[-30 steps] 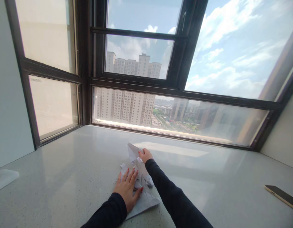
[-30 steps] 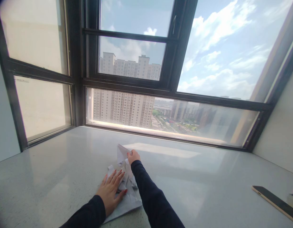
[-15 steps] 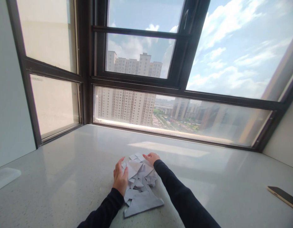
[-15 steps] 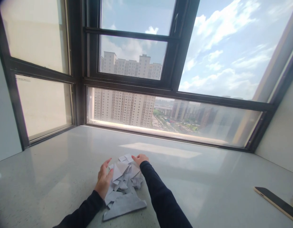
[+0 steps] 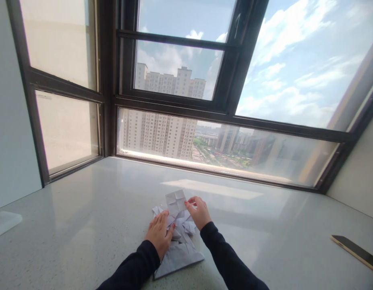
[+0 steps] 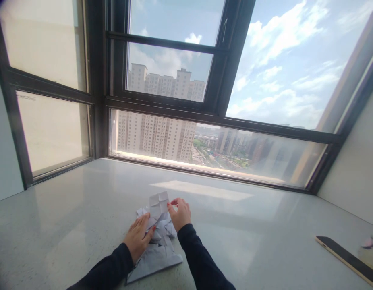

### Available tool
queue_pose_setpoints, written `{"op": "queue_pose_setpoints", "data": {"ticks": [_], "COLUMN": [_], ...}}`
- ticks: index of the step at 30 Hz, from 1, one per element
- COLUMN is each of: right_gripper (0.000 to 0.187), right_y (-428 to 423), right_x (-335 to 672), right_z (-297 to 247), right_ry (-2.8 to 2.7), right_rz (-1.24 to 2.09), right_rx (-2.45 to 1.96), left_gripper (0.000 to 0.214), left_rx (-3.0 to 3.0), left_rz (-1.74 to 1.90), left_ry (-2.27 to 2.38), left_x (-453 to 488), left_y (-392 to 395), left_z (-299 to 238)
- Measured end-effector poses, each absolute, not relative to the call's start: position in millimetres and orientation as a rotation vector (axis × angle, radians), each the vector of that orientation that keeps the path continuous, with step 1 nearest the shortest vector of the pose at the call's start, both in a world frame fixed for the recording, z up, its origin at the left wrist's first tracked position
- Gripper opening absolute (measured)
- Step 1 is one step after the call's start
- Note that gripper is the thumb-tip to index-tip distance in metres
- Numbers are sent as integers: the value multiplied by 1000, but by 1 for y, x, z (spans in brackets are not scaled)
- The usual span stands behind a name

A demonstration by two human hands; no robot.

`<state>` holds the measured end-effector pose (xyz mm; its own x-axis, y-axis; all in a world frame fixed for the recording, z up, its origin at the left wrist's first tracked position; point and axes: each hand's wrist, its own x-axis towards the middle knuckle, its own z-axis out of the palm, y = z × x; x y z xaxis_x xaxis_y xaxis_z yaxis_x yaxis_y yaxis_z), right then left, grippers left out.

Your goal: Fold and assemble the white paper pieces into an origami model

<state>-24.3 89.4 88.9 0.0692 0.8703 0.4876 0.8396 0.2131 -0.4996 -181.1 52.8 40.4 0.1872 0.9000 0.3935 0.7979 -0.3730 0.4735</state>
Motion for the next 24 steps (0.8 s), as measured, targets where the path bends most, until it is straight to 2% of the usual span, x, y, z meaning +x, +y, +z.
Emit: {"op": "queue_pose_setpoints", "data": {"ticks": [6, 11, 18, 21, 24], "right_gripper": [42, 50, 39, 27, 24], "right_y": [31, 22, 20, 20, 21], "right_x": [-10, -11, -18, -17, -15], "right_z": [42, 47, 50, 53, 59], "right_ry": [-1782, -1996, -2180, -2091, -2015], "right_rz": [-165, -149, 97, 171, 160], "right_rx": [-1416, -1332, -1318, -1208, -1179], "left_gripper": [53, 45, 42, 39, 32], "left_rx": [2275, 2300, 2335, 2287, 2241], "left_rz": [879, 792, 1120, 1236, 1306], "left_ry": [1750, 1748, 1349, 1326, 1366], "left_x": [-181, -182, -185, -188, -189], "left_y": [50, 48, 56, 58, 57], "left_z": [47, 52, 47, 48, 53]}}
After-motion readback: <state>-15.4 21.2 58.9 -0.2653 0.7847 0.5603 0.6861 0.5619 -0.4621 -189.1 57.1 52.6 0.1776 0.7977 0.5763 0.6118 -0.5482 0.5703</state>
